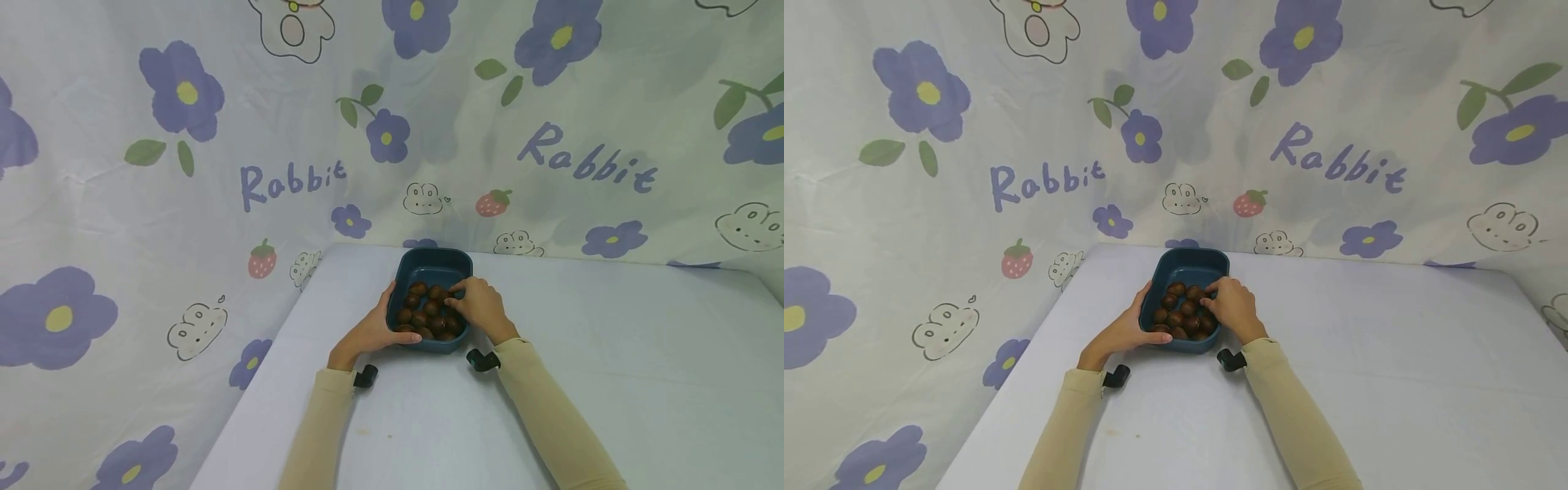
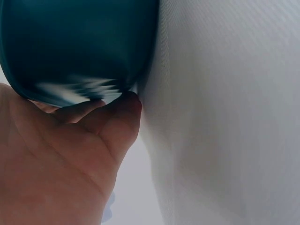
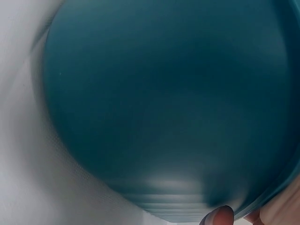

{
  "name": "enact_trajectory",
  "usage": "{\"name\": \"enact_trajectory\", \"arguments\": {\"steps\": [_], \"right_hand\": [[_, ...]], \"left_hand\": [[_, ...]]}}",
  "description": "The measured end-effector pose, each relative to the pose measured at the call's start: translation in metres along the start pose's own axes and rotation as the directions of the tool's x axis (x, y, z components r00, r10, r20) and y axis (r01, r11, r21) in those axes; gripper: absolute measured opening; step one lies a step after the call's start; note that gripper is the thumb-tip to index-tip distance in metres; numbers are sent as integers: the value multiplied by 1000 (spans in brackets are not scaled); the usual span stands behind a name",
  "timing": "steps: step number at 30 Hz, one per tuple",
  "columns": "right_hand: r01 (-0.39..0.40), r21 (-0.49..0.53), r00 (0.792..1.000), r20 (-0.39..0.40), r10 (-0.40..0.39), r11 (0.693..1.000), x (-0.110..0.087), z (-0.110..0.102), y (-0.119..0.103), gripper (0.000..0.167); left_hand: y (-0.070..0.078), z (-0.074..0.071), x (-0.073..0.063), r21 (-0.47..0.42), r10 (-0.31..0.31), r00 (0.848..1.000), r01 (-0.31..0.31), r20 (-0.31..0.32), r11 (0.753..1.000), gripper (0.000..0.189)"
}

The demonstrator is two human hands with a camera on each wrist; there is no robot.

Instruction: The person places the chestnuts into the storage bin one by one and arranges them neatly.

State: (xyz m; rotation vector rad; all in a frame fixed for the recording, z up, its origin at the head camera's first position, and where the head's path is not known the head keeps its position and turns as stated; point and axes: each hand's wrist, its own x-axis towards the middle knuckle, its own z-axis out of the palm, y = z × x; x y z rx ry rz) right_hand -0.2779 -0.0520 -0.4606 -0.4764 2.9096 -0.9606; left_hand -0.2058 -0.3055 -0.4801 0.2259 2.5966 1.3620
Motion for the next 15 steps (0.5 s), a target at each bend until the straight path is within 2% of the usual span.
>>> {"name": "enact_trajectory", "arguments": {"steps": [8,15], "right_hand": [[30,9,999,-26,-30,999,-2,-1,0,33],[87,29,992,-97,-84,996,-5,-7,-1,38]], "left_hand": [[-2,0,1,12,-2,1000,2,-2,1000,142],[-1,-1,0,3,3,1000,-3,-6,1000,141]]}}
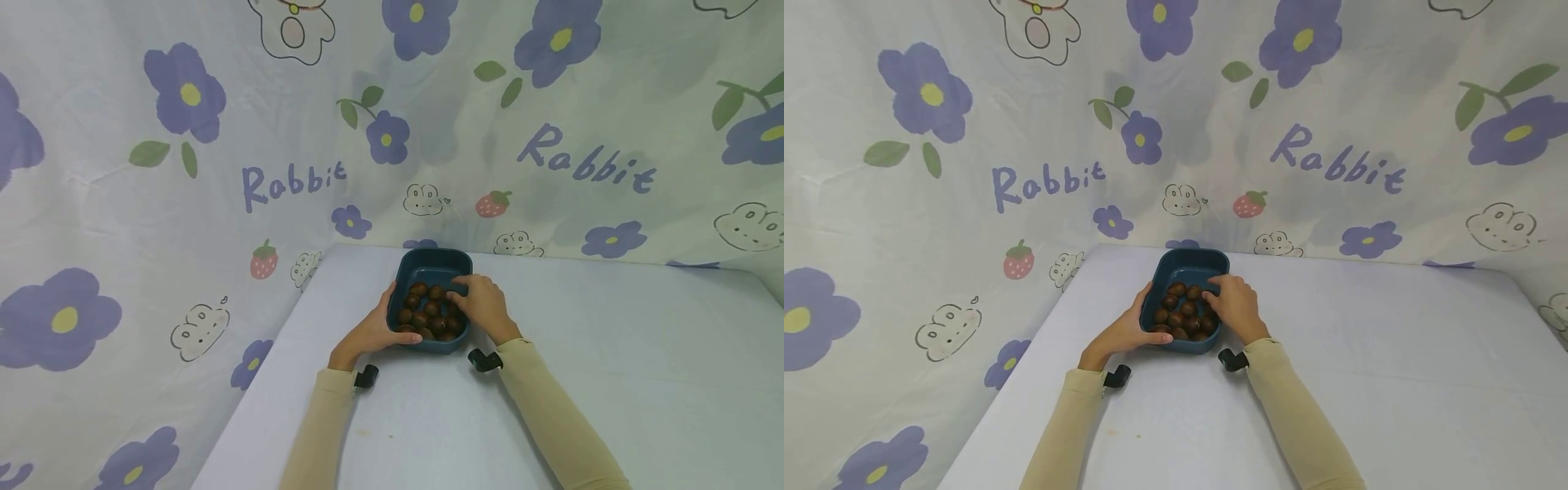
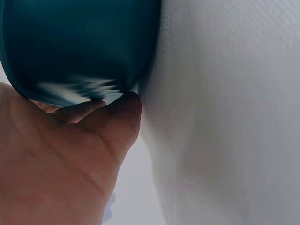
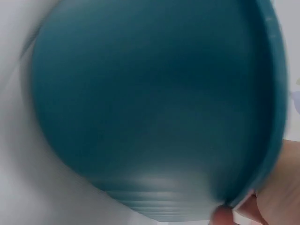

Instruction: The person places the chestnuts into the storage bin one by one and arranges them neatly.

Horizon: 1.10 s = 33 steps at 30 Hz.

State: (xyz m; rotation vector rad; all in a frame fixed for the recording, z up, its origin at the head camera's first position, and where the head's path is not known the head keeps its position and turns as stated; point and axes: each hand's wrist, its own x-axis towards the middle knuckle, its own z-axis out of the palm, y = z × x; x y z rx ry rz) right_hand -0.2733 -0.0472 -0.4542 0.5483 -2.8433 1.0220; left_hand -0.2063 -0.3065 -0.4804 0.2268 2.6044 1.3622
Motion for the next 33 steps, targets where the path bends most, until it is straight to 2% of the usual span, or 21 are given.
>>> {"name": "enact_trajectory", "arguments": {"steps": [4,12,17,25,33], "right_hand": [[15,2,998,-53,-14,1000,-1,-7,0,40],[-13,34,987,-158,18,999,-2,-27,7,39],[0,70,977,-214,15,998,-4,-41,9,38],[-4,77,965,-260,24,997,-6,-55,12,37],[13,93,965,-263,12,996,-7,-62,11,39]], "left_hand": [[2,0,-2,5,-22,1000,22,2,1000,141],[3,-2,3,14,-11,1000,11,11,1000,141],[3,-2,3,13,-19,1000,19,9,1000,143],[2,-2,6,5,-1,1000,1,14,1000,140],[-2,-2,6,6,-5,1000,4,10,1000,140]]}}
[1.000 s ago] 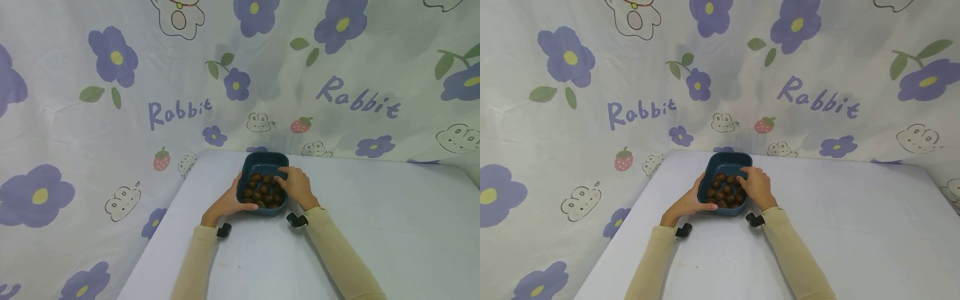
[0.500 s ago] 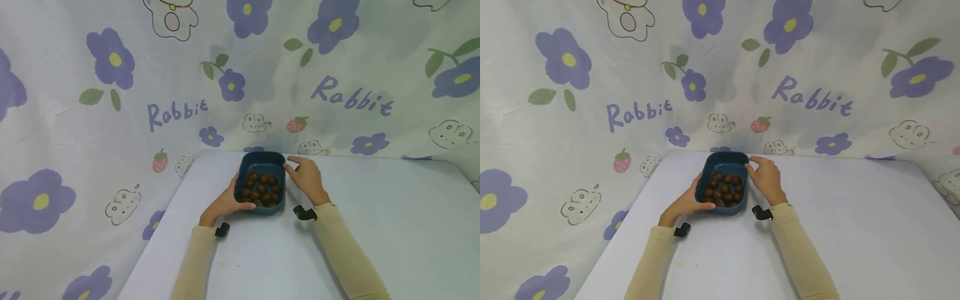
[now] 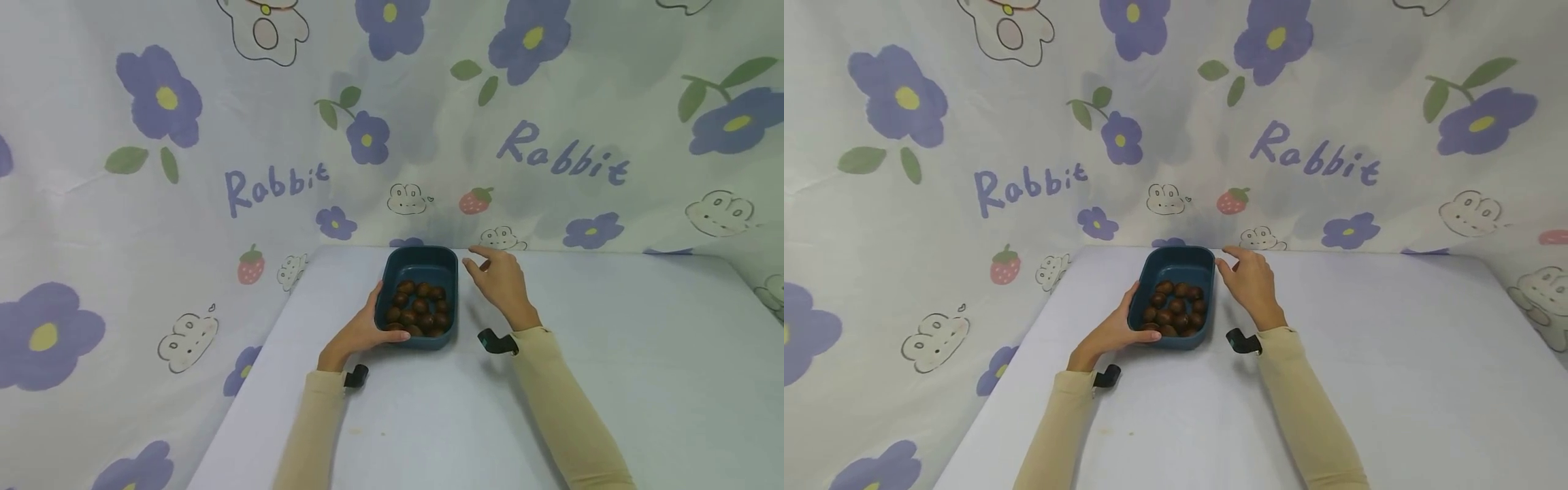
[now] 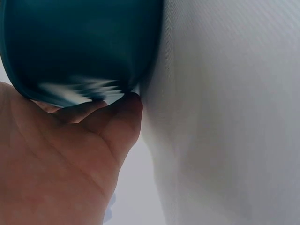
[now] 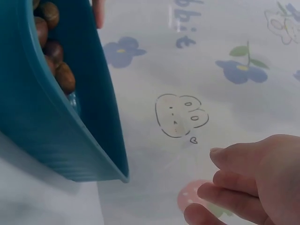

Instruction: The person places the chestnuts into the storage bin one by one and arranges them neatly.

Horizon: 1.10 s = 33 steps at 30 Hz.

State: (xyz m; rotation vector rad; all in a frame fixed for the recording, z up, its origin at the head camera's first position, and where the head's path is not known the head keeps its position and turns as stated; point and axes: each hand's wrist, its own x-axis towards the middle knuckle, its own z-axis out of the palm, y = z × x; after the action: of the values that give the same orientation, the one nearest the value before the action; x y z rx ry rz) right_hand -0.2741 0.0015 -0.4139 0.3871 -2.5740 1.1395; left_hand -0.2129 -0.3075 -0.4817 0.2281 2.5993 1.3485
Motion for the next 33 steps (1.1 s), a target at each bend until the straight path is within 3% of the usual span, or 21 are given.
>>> {"name": "enact_trajectory", "arguments": {"steps": [15,18,24,26,29,31,33], "right_hand": [[-10,39,999,-48,12,999,-4,-20,1,40],[23,58,998,-67,-19,998,-4,-29,-2,41],[109,67,990,-98,-102,992,-12,-49,-7,42],[136,61,985,-112,-128,989,-15,-57,-7,42],[168,48,977,-138,-160,985,-17,-71,-7,41],[187,40,971,-161,-178,982,-18,-82,-8,40],[200,30,964,-184,-191,979,-18,-92,-9,41]], "left_hand": [[-9,-4,-1,1,20,1000,-20,11,1000,139],[-11,-7,-1,6,26,1000,-26,-2,1000,137],[-15,-17,-5,35,93,995,-92,-21,995,131],[-16,-21,-8,61,78,997,-77,-23,995,130],[-8,-29,-11,109,61,997,-56,-47,992,127],[4,-38,-11,165,59,995,-45,-83,985,122],[21,-47,-11,246,96,987,-62,-127,967,118]]}}
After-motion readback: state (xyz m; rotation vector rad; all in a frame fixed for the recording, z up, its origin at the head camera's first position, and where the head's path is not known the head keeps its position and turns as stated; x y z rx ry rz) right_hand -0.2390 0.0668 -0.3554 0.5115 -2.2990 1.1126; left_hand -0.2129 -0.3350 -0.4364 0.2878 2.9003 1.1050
